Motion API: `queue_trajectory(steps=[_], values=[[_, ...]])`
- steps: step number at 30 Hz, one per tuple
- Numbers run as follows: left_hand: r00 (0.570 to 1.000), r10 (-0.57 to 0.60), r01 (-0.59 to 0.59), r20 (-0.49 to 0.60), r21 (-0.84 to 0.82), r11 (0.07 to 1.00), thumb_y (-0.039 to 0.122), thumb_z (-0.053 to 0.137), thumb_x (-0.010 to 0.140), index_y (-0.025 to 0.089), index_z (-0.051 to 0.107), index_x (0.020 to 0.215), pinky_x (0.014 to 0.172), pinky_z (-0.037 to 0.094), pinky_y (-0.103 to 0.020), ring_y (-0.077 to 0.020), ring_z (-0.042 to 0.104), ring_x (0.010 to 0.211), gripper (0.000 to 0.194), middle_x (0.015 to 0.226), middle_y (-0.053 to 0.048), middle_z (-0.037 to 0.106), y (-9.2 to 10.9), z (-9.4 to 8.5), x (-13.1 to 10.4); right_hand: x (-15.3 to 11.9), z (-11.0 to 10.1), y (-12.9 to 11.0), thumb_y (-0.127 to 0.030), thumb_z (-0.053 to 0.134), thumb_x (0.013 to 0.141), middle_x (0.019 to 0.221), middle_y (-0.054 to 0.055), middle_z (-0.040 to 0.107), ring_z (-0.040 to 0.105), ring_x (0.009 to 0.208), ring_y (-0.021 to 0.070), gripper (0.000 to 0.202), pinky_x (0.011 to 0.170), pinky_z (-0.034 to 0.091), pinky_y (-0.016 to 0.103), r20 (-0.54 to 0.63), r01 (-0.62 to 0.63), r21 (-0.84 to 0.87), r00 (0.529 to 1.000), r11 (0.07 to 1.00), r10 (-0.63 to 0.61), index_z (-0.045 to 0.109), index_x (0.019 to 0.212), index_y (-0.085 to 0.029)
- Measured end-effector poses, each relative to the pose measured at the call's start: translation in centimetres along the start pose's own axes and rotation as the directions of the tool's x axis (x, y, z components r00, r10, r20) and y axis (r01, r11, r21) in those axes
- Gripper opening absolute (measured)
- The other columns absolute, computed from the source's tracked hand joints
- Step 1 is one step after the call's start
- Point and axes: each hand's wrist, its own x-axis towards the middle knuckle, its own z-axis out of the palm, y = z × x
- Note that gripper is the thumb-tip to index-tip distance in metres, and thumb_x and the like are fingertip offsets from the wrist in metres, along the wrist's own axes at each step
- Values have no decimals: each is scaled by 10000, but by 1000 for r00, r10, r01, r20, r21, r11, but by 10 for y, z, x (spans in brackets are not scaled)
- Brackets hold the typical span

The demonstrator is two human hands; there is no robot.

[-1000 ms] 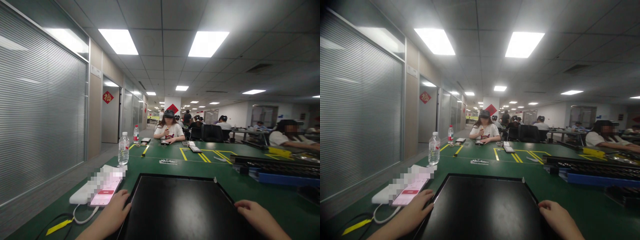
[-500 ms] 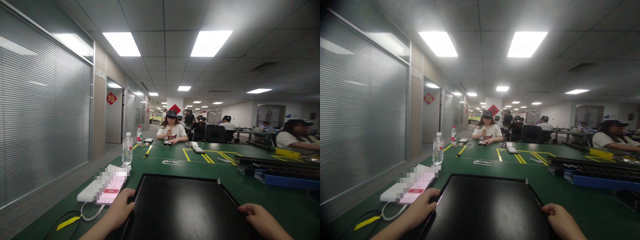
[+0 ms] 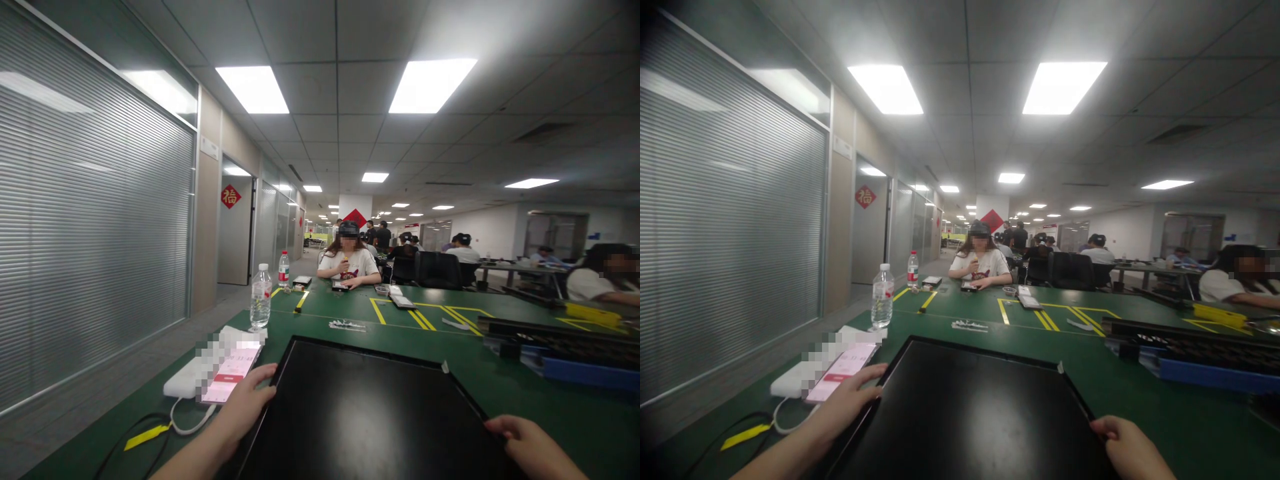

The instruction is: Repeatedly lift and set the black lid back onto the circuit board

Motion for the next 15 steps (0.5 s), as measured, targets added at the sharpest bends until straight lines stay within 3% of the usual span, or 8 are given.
queue_trajectory(steps=[3,5,9,15], values=[[969,-217,244,120,-308,919,196,752,793,98,613,1490,1043,632,-450,-344,801,1188,718,1366,-190,798,0,1,-1,0,0,1,-261,526,396,980,34,863,779,1107,354,458,927,596,369,35,-2,28,999,1000,1,836,725,-332],[937,-275,345,215,-453,822,176,807,789,81,490,1588,931,673,-434,-343,845,1040,865,1203,-190,858,2,3,-2,1,1,3,-263,524,398,993,37,864,786,1084,345,477,915,599,358,44,-5,30,999,1000,4,842,749,-322],[911,-285,407,298,-546,732,177,837,810,145,397,1660,866,682,-444,-354,862,932,958,952,-128,891,4,6,-3,4,0,8,-245,542,425,1041,47,862,771,1133,338,480,922,593,346,34,-11,-1,999,1000,11,851,786,-311],[939,-265,344,220,-584,735,130,723,908,132,395,1668,822,678,-387,-307,867,818,827,914,-118,892,-5,9,7,7,0,11,-222,558,474,1036,45,864,776,1125,311,448,935,588,315,43,7,-31,999,999,-6,856,798,-305]])
